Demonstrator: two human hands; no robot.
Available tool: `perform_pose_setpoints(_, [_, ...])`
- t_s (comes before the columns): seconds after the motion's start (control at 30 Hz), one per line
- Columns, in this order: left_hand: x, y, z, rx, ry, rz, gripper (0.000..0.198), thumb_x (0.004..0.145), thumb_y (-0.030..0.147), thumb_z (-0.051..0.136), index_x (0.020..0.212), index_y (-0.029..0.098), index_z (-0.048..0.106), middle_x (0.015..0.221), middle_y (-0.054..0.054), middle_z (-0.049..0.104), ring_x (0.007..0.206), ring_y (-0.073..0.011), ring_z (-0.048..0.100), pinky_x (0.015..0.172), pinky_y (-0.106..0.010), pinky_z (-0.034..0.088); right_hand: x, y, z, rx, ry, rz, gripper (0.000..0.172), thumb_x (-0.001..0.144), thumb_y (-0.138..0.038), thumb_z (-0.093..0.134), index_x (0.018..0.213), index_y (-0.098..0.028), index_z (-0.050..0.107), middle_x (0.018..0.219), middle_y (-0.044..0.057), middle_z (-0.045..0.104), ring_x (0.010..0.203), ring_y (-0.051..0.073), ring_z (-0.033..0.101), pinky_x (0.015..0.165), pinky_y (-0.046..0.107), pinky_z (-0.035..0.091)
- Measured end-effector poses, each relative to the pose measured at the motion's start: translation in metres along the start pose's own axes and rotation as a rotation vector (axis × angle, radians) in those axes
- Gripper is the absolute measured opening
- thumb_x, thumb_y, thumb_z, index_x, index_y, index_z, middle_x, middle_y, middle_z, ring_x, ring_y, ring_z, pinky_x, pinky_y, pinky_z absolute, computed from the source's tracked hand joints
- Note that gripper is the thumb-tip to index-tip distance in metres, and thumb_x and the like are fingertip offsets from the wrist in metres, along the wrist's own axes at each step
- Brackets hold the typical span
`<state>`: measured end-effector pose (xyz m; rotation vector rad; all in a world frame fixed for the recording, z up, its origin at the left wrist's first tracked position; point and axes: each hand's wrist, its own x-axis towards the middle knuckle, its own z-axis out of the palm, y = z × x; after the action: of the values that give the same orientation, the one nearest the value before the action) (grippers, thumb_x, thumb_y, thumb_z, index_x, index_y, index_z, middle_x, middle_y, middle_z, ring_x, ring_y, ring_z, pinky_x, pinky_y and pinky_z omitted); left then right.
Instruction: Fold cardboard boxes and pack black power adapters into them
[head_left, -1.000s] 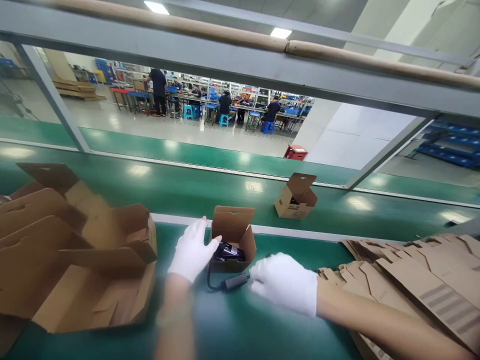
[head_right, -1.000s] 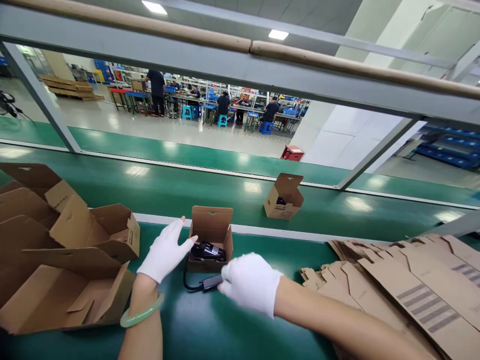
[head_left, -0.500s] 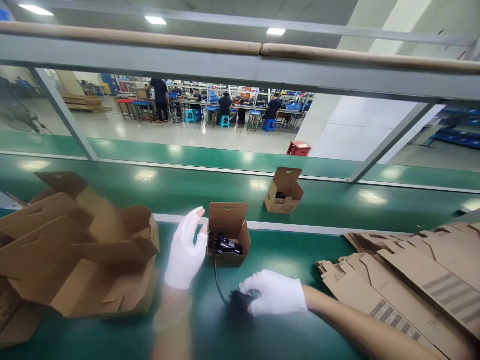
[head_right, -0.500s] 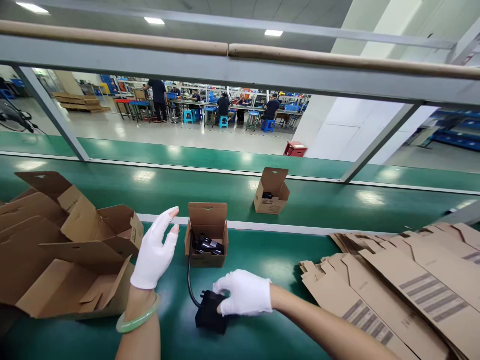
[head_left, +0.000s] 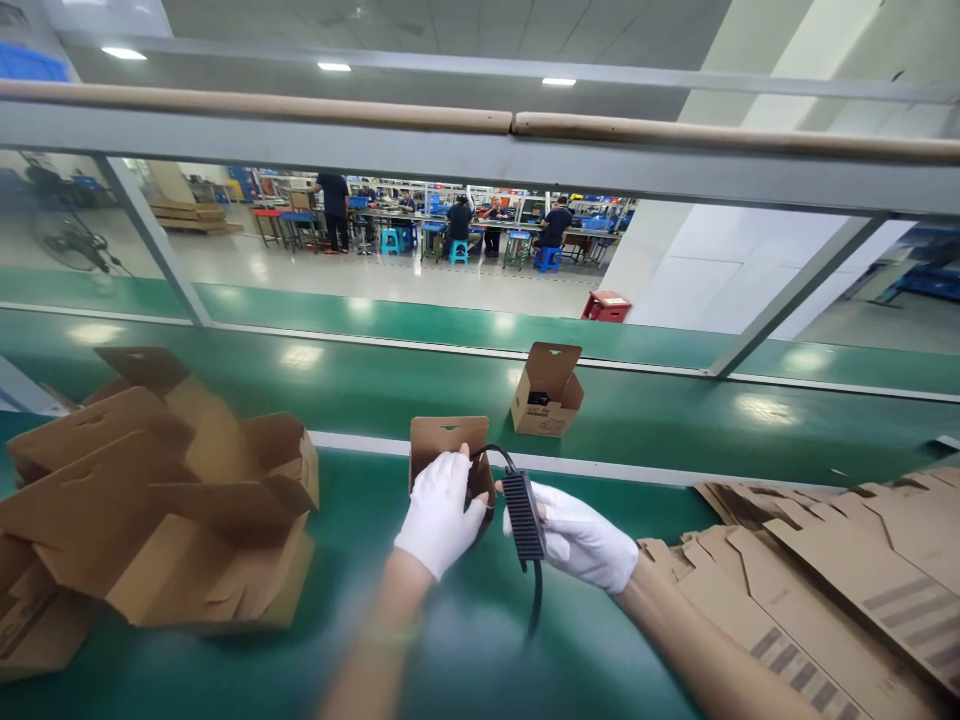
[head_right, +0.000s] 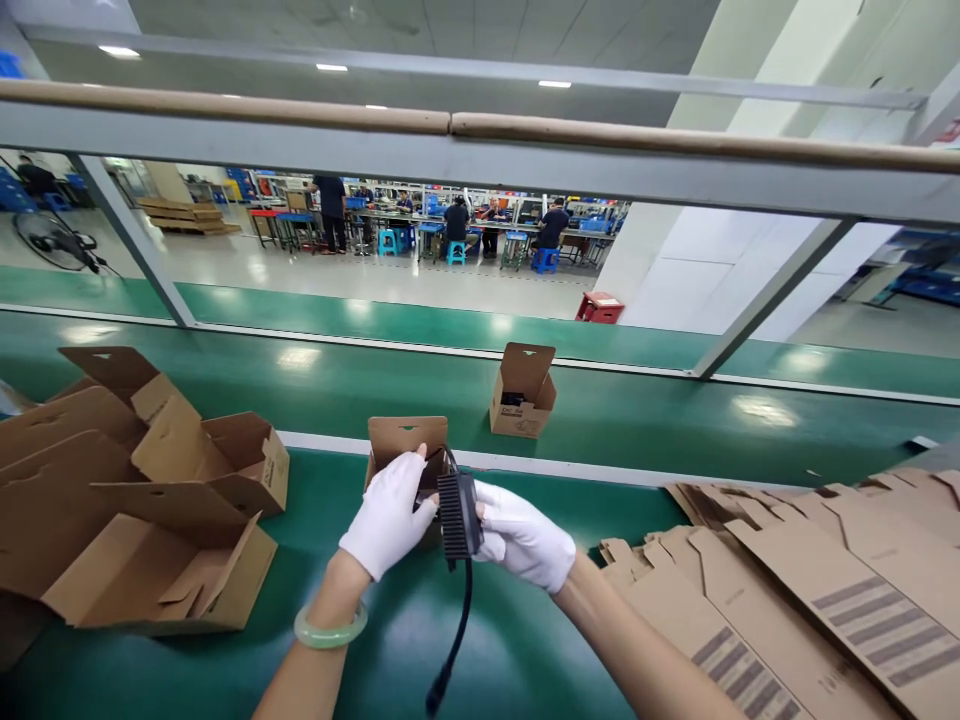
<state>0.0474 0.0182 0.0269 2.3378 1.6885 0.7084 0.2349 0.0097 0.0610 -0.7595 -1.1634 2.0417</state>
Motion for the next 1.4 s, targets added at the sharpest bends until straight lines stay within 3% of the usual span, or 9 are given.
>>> perform_pose_setpoints(0.23, [0.001,-0.005,0.018,0.011,-0.157,0.076,0.032,0.091,0.032,0.039,0.112,0.018,0.058,0.11,-0.009,0.06,0.106,-0.0252,0.054,0.094,-0.04,0.043,-0.015,0.054,0.009,0.262,-0.168,0.073,0.065,0.073,-0.069,0.058,0.11,-0.016,0.055,0.07,0.002,0.051,0.063,0.015,0.05,0.062,0.027,0.041])
perform_pose_setpoints(0.37, [-0.001,-0.009,0.014,0.045,-0.161,0.056,0.054,0.074,0.06,0.057,0.11,0.019,0.058,0.119,-0.011,0.056,0.114,-0.0318,0.047,0.106,-0.051,0.029,-0.031,0.074,0.0,0.288,-0.098,0.054,0.069,0.06,-0.068,0.069,0.107,-0.02,0.055,0.065,-0.001,0.049,0.05,0.012,0.044,0.05,0.024,0.037])
perform_pose_setpoints(0.47, [0.001,-0.009,0.008,0.137,-0.187,0.022,0.071,0.056,0.07,0.065,0.107,0.02,0.06,0.118,-0.012,0.056,0.114,-0.037,0.044,0.108,-0.058,0.019,-0.041,0.068,-0.012,0.219,-0.028,0.071,0.073,0.057,-0.068,0.07,0.109,-0.02,0.052,0.079,0.006,0.058,0.053,0.013,0.05,0.048,0.024,0.036])
perform_pose_setpoints(0.6, [0.006,-0.008,0.007,0.19,-0.271,-0.057,0.053,0.062,0.056,0.065,0.098,0.017,0.063,0.095,-0.014,0.063,0.095,-0.0358,0.053,0.079,-0.046,0.044,-0.041,0.037,-0.009,0.173,0.098,-0.009,0.074,0.066,-0.065,0.063,0.124,-0.025,0.041,0.114,0.013,0.057,0.073,0.018,0.058,0.059,0.028,0.041])
perform_pose_setpoints(0.73, [0.003,-0.001,0.01,0.212,-0.286,-0.096,0.043,0.07,0.052,0.056,0.089,0.014,0.064,0.086,-0.015,0.064,0.086,-0.0348,0.056,0.073,-0.045,0.043,-0.026,0.014,0.01,0.17,0.15,-0.057,0.084,0.073,-0.084,0.015,0.14,-0.032,0.013,0.136,0.016,0.039,0.103,0.028,0.054,0.068,0.036,0.043])
perform_pose_setpoints(0.9, [-0.01,0.009,0.014,0.247,-0.279,-0.163,0.047,0.072,0.053,0.054,0.089,0.011,0.063,0.087,-0.018,0.064,0.085,-0.0359,0.056,0.072,-0.046,0.042,-0.018,0.034,0.021,0.326,0.127,-0.003,0.074,0.08,-0.078,0.002,0.129,-0.034,0.037,0.105,0.008,0.057,0.05,0.009,0.042,0.042,0.019,0.022])
perform_pose_setpoints(1.03, [-0.014,0.01,0.017,0.256,-0.289,-0.18,0.043,0.078,0.05,0.047,0.089,0.011,0.063,0.085,-0.017,0.063,0.084,-0.0349,0.056,0.07,-0.046,0.041,-0.019,0.057,0.037,0.641,-0.207,0.024,0.078,0.074,-0.087,0.019,0.098,-0.023,0.056,0.058,-0.005,0.041,0.034,0.004,0.012,0.034,0.02,0.014])
perform_pose_setpoints(1.13, [-0.015,0.01,0.02,0.266,-0.309,-0.196,0.039,0.082,0.043,0.043,0.09,0.01,0.063,0.086,-0.017,0.063,0.084,-0.0343,0.055,0.07,-0.046,0.04,-0.018,0.053,0.053,0.731,-0.295,0.111,0.061,0.08,-0.076,0.035,0.109,-0.025,0.053,0.057,-0.008,0.034,0.035,0.006,0.017,0.036,0.019,0.023])
perform_pose_setpoints(1.4, [-0.03,0.023,0.021,0.311,-0.327,-0.25,0.056,0.078,0.042,0.052,0.119,0.004,0.055,0.095,-0.02,0.061,0.087,-0.0348,0.055,0.07,-0.046,0.042,-0.003,0.013,0.069,0.812,0.028,-0.083,0.024,0.081,-0.023,0.063,0.103,-0.02,0.054,0.082,-0.004,0.053,0.066,0.004,0.05,0.063,0.013,0.045])
